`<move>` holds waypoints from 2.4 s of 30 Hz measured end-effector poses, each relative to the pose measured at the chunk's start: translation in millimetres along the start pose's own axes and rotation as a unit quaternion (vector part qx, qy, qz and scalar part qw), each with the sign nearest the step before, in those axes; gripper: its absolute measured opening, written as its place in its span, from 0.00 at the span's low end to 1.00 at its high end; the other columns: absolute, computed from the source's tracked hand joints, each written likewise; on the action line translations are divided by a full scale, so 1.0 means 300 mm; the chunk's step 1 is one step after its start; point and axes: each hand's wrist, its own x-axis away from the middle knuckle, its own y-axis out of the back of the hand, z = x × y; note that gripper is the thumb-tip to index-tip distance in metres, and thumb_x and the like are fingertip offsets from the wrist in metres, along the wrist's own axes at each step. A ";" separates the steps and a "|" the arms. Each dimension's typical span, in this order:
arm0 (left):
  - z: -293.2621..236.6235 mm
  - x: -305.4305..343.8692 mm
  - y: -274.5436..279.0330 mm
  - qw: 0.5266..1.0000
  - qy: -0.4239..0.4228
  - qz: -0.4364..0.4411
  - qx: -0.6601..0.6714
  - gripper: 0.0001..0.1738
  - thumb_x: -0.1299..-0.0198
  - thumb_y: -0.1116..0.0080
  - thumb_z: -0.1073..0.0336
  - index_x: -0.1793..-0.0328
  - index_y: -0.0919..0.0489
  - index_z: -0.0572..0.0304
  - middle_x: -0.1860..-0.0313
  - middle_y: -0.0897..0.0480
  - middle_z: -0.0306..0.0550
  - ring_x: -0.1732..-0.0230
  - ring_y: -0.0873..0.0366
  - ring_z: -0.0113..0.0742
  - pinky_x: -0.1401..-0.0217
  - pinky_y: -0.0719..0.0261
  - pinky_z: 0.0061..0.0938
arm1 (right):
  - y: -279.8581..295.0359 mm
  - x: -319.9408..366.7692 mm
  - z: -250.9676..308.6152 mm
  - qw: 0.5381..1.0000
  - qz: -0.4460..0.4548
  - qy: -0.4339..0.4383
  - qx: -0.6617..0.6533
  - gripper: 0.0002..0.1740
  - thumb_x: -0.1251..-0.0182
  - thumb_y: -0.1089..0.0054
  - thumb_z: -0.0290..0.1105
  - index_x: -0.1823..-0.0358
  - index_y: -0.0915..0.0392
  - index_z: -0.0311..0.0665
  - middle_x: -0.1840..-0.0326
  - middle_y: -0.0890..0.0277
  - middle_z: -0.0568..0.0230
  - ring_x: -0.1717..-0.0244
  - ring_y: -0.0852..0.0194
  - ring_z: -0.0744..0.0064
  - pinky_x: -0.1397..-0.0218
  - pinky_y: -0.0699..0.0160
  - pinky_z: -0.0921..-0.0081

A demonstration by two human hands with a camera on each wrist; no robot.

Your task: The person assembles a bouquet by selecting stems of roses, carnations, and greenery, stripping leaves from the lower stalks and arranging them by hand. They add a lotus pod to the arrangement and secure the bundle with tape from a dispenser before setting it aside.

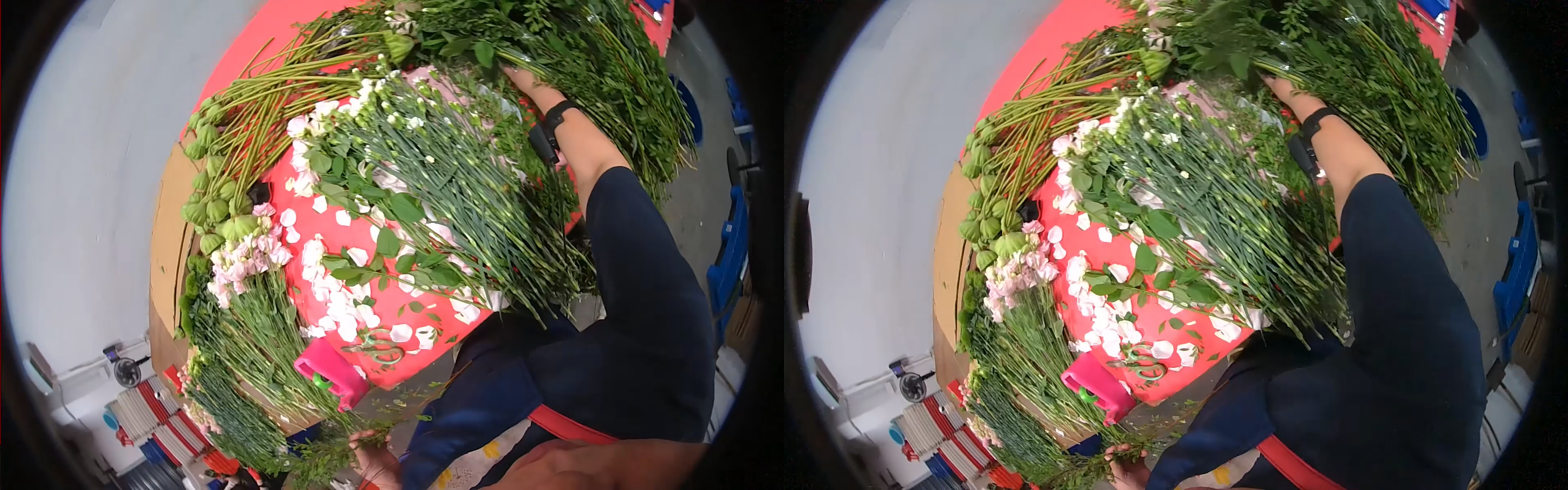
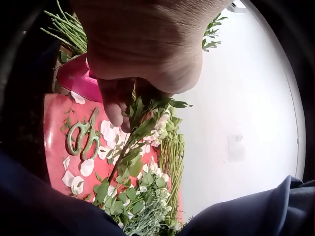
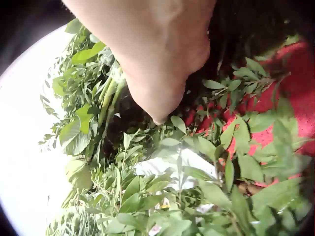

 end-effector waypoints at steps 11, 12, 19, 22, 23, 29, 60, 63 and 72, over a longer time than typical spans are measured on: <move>-0.025 0.004 -0.151 1.000 -0.008 -0.005 0.008 0.15 0.35 0.51 0.49 0.58 0.28 0.52 0.65 0.24 0.41 0.61 0.25 0.36 0.64 0.28 0.31 | 0.156 0.044 -0.131 0.933 0.023 -0.067 -0.352 0.29 0.49 0.39 0.45 0.49 0.25 0.33 0.57 0.21 0.46 0.56 0.23 0.47 0.51 0.26 0.57; -0.030 0.003 -0.159 1.000 -0.016 0.013 0.005 0.15 0.35 0.51 0.50 0.58 0.28 0.53 0.65 0.24 0.41 0.62 0.25 0.35 0.65 0.27 0.31 | 0.169 0.066 -0.133 0.933 0.041 -0.044 -0.354 0.29 0.50 0.38 0.43 0.48 0.26 0.34 0.56 0.21 0.46 0.55 0.24 0.47 0.51 0.26 0.57; -0.009 -0.008 -0.145 0.998 -0.032 0.034 0.034 0.14 0.35 0.50 0.53 0.56 0.28 0.56 0.64 0.23 0.43 0.61 0.24 0.36 0.65 0.26 0.32 | 0.155 0.122 -0.030 0.966 -0.053 -0.107 -0.229 0.34 0.47 0.34 0.47 0.45 0.30 0.29 0.51 0.25 0.41 0.50 0.26 0.45 0.45 0.27 0.56; 0.007 -0.007 -0.124 0.998 -0.023 0.042 0.038 0.14 0.35 0.51 0.53 0.54 0.29 0.56 0.64 0.23 0.44 0.61 0.24 0.36 0.64 0.25 0.32 | 0.096 0.043 -0.052 0.968 -0.025 -0.122 -0.218 0.23 0.45 0.38 0.42 0.56 0.26 0.28 0.62 0.21 0.44 0.63 0.22 0.46 0.57 0.24 0.53; 0.016 -0.004 -0.116 0.998 -0.025 0.043 0.043 0.15 0.34 0.51 0.53 0.54 0.29 0.56 0.63 0.23 0.44 0.61 0.24 0.36 0.64 0.25 0.31 | 0.077 0.031 -0.065 0.978 -0.017 -0.105 -0.177 0.22 0.46 0.39 0.40 0.58 0.25 0.28 0.63 0.21 0.44 0.64 0.22 0.47 0.58 0.25 0.52; 0.053 0.004 -0.082 0.997 -0.003 0.049 0.052 0.15 0.32 0.52 0.53 0.53 0.29 0.56 0.61 0.23 0.45 0.58 0.24 0.36 0.61 0.26 0.31 | 0.213 0.121 -0.139 0.930 -0.084 -0.017 -0.358 0.23 0.46 0.37 0.41 0.56 0.26 0.29 0.64 0.22 0.48 0.63 0.24 0.53 0.55 0.27 0.58; 0.060 -0.071 -0.097 0.985 -0.025 0.121 0.117 0.14 0.31 0.53 0.56 0.51 0.28 0.60 0.61 0.21 0.48 0.60 0.22 0.39 0.66 0.22 0.31 | 0.341 0.559 -0.016 0.923 -0.126 0.061 -0.359 0.13 0.42 0.46 0.31 0.61 0.26 0.28 0.70 0.25 0.47 0.68 0.27 0.52 0.63 0.29 0.56; 0.035 -0.085 -0.120 0.986 -0.044 0.128 0.101 0.14 0.31 0.52 0.56 0.52 0.28 0.59 0.63 0.21 0.48 0.61 0.22 0.39 0.67 0.22 0.31 | 0.586 0.675 0.009 0.840 -0.101 0.041 -0.531 0.14 0.38 0.45 0.34 0.64 0.25 0.27 0.84 0.38 0.62 0.81 0.43 0.74 0.73 0.37 0.70; -0.034 -0.230 -0.126 0.956 -0.109 0.264 0.072 0.15 0.30 0.54 0.54 0.51 0.26 0.56 0.62 0.21 0.44 0.59 0.22 0.36 0.62 0.21 0.32 | 0.723 0.884 0.047 0.798 -0.045 -0.089 -0.594 0.26 0.33 0.44 0.48 0.53 0.24 0.27 0.72 0.28 0.67 0.69 0.34 0.76 0.63 0.32 0.73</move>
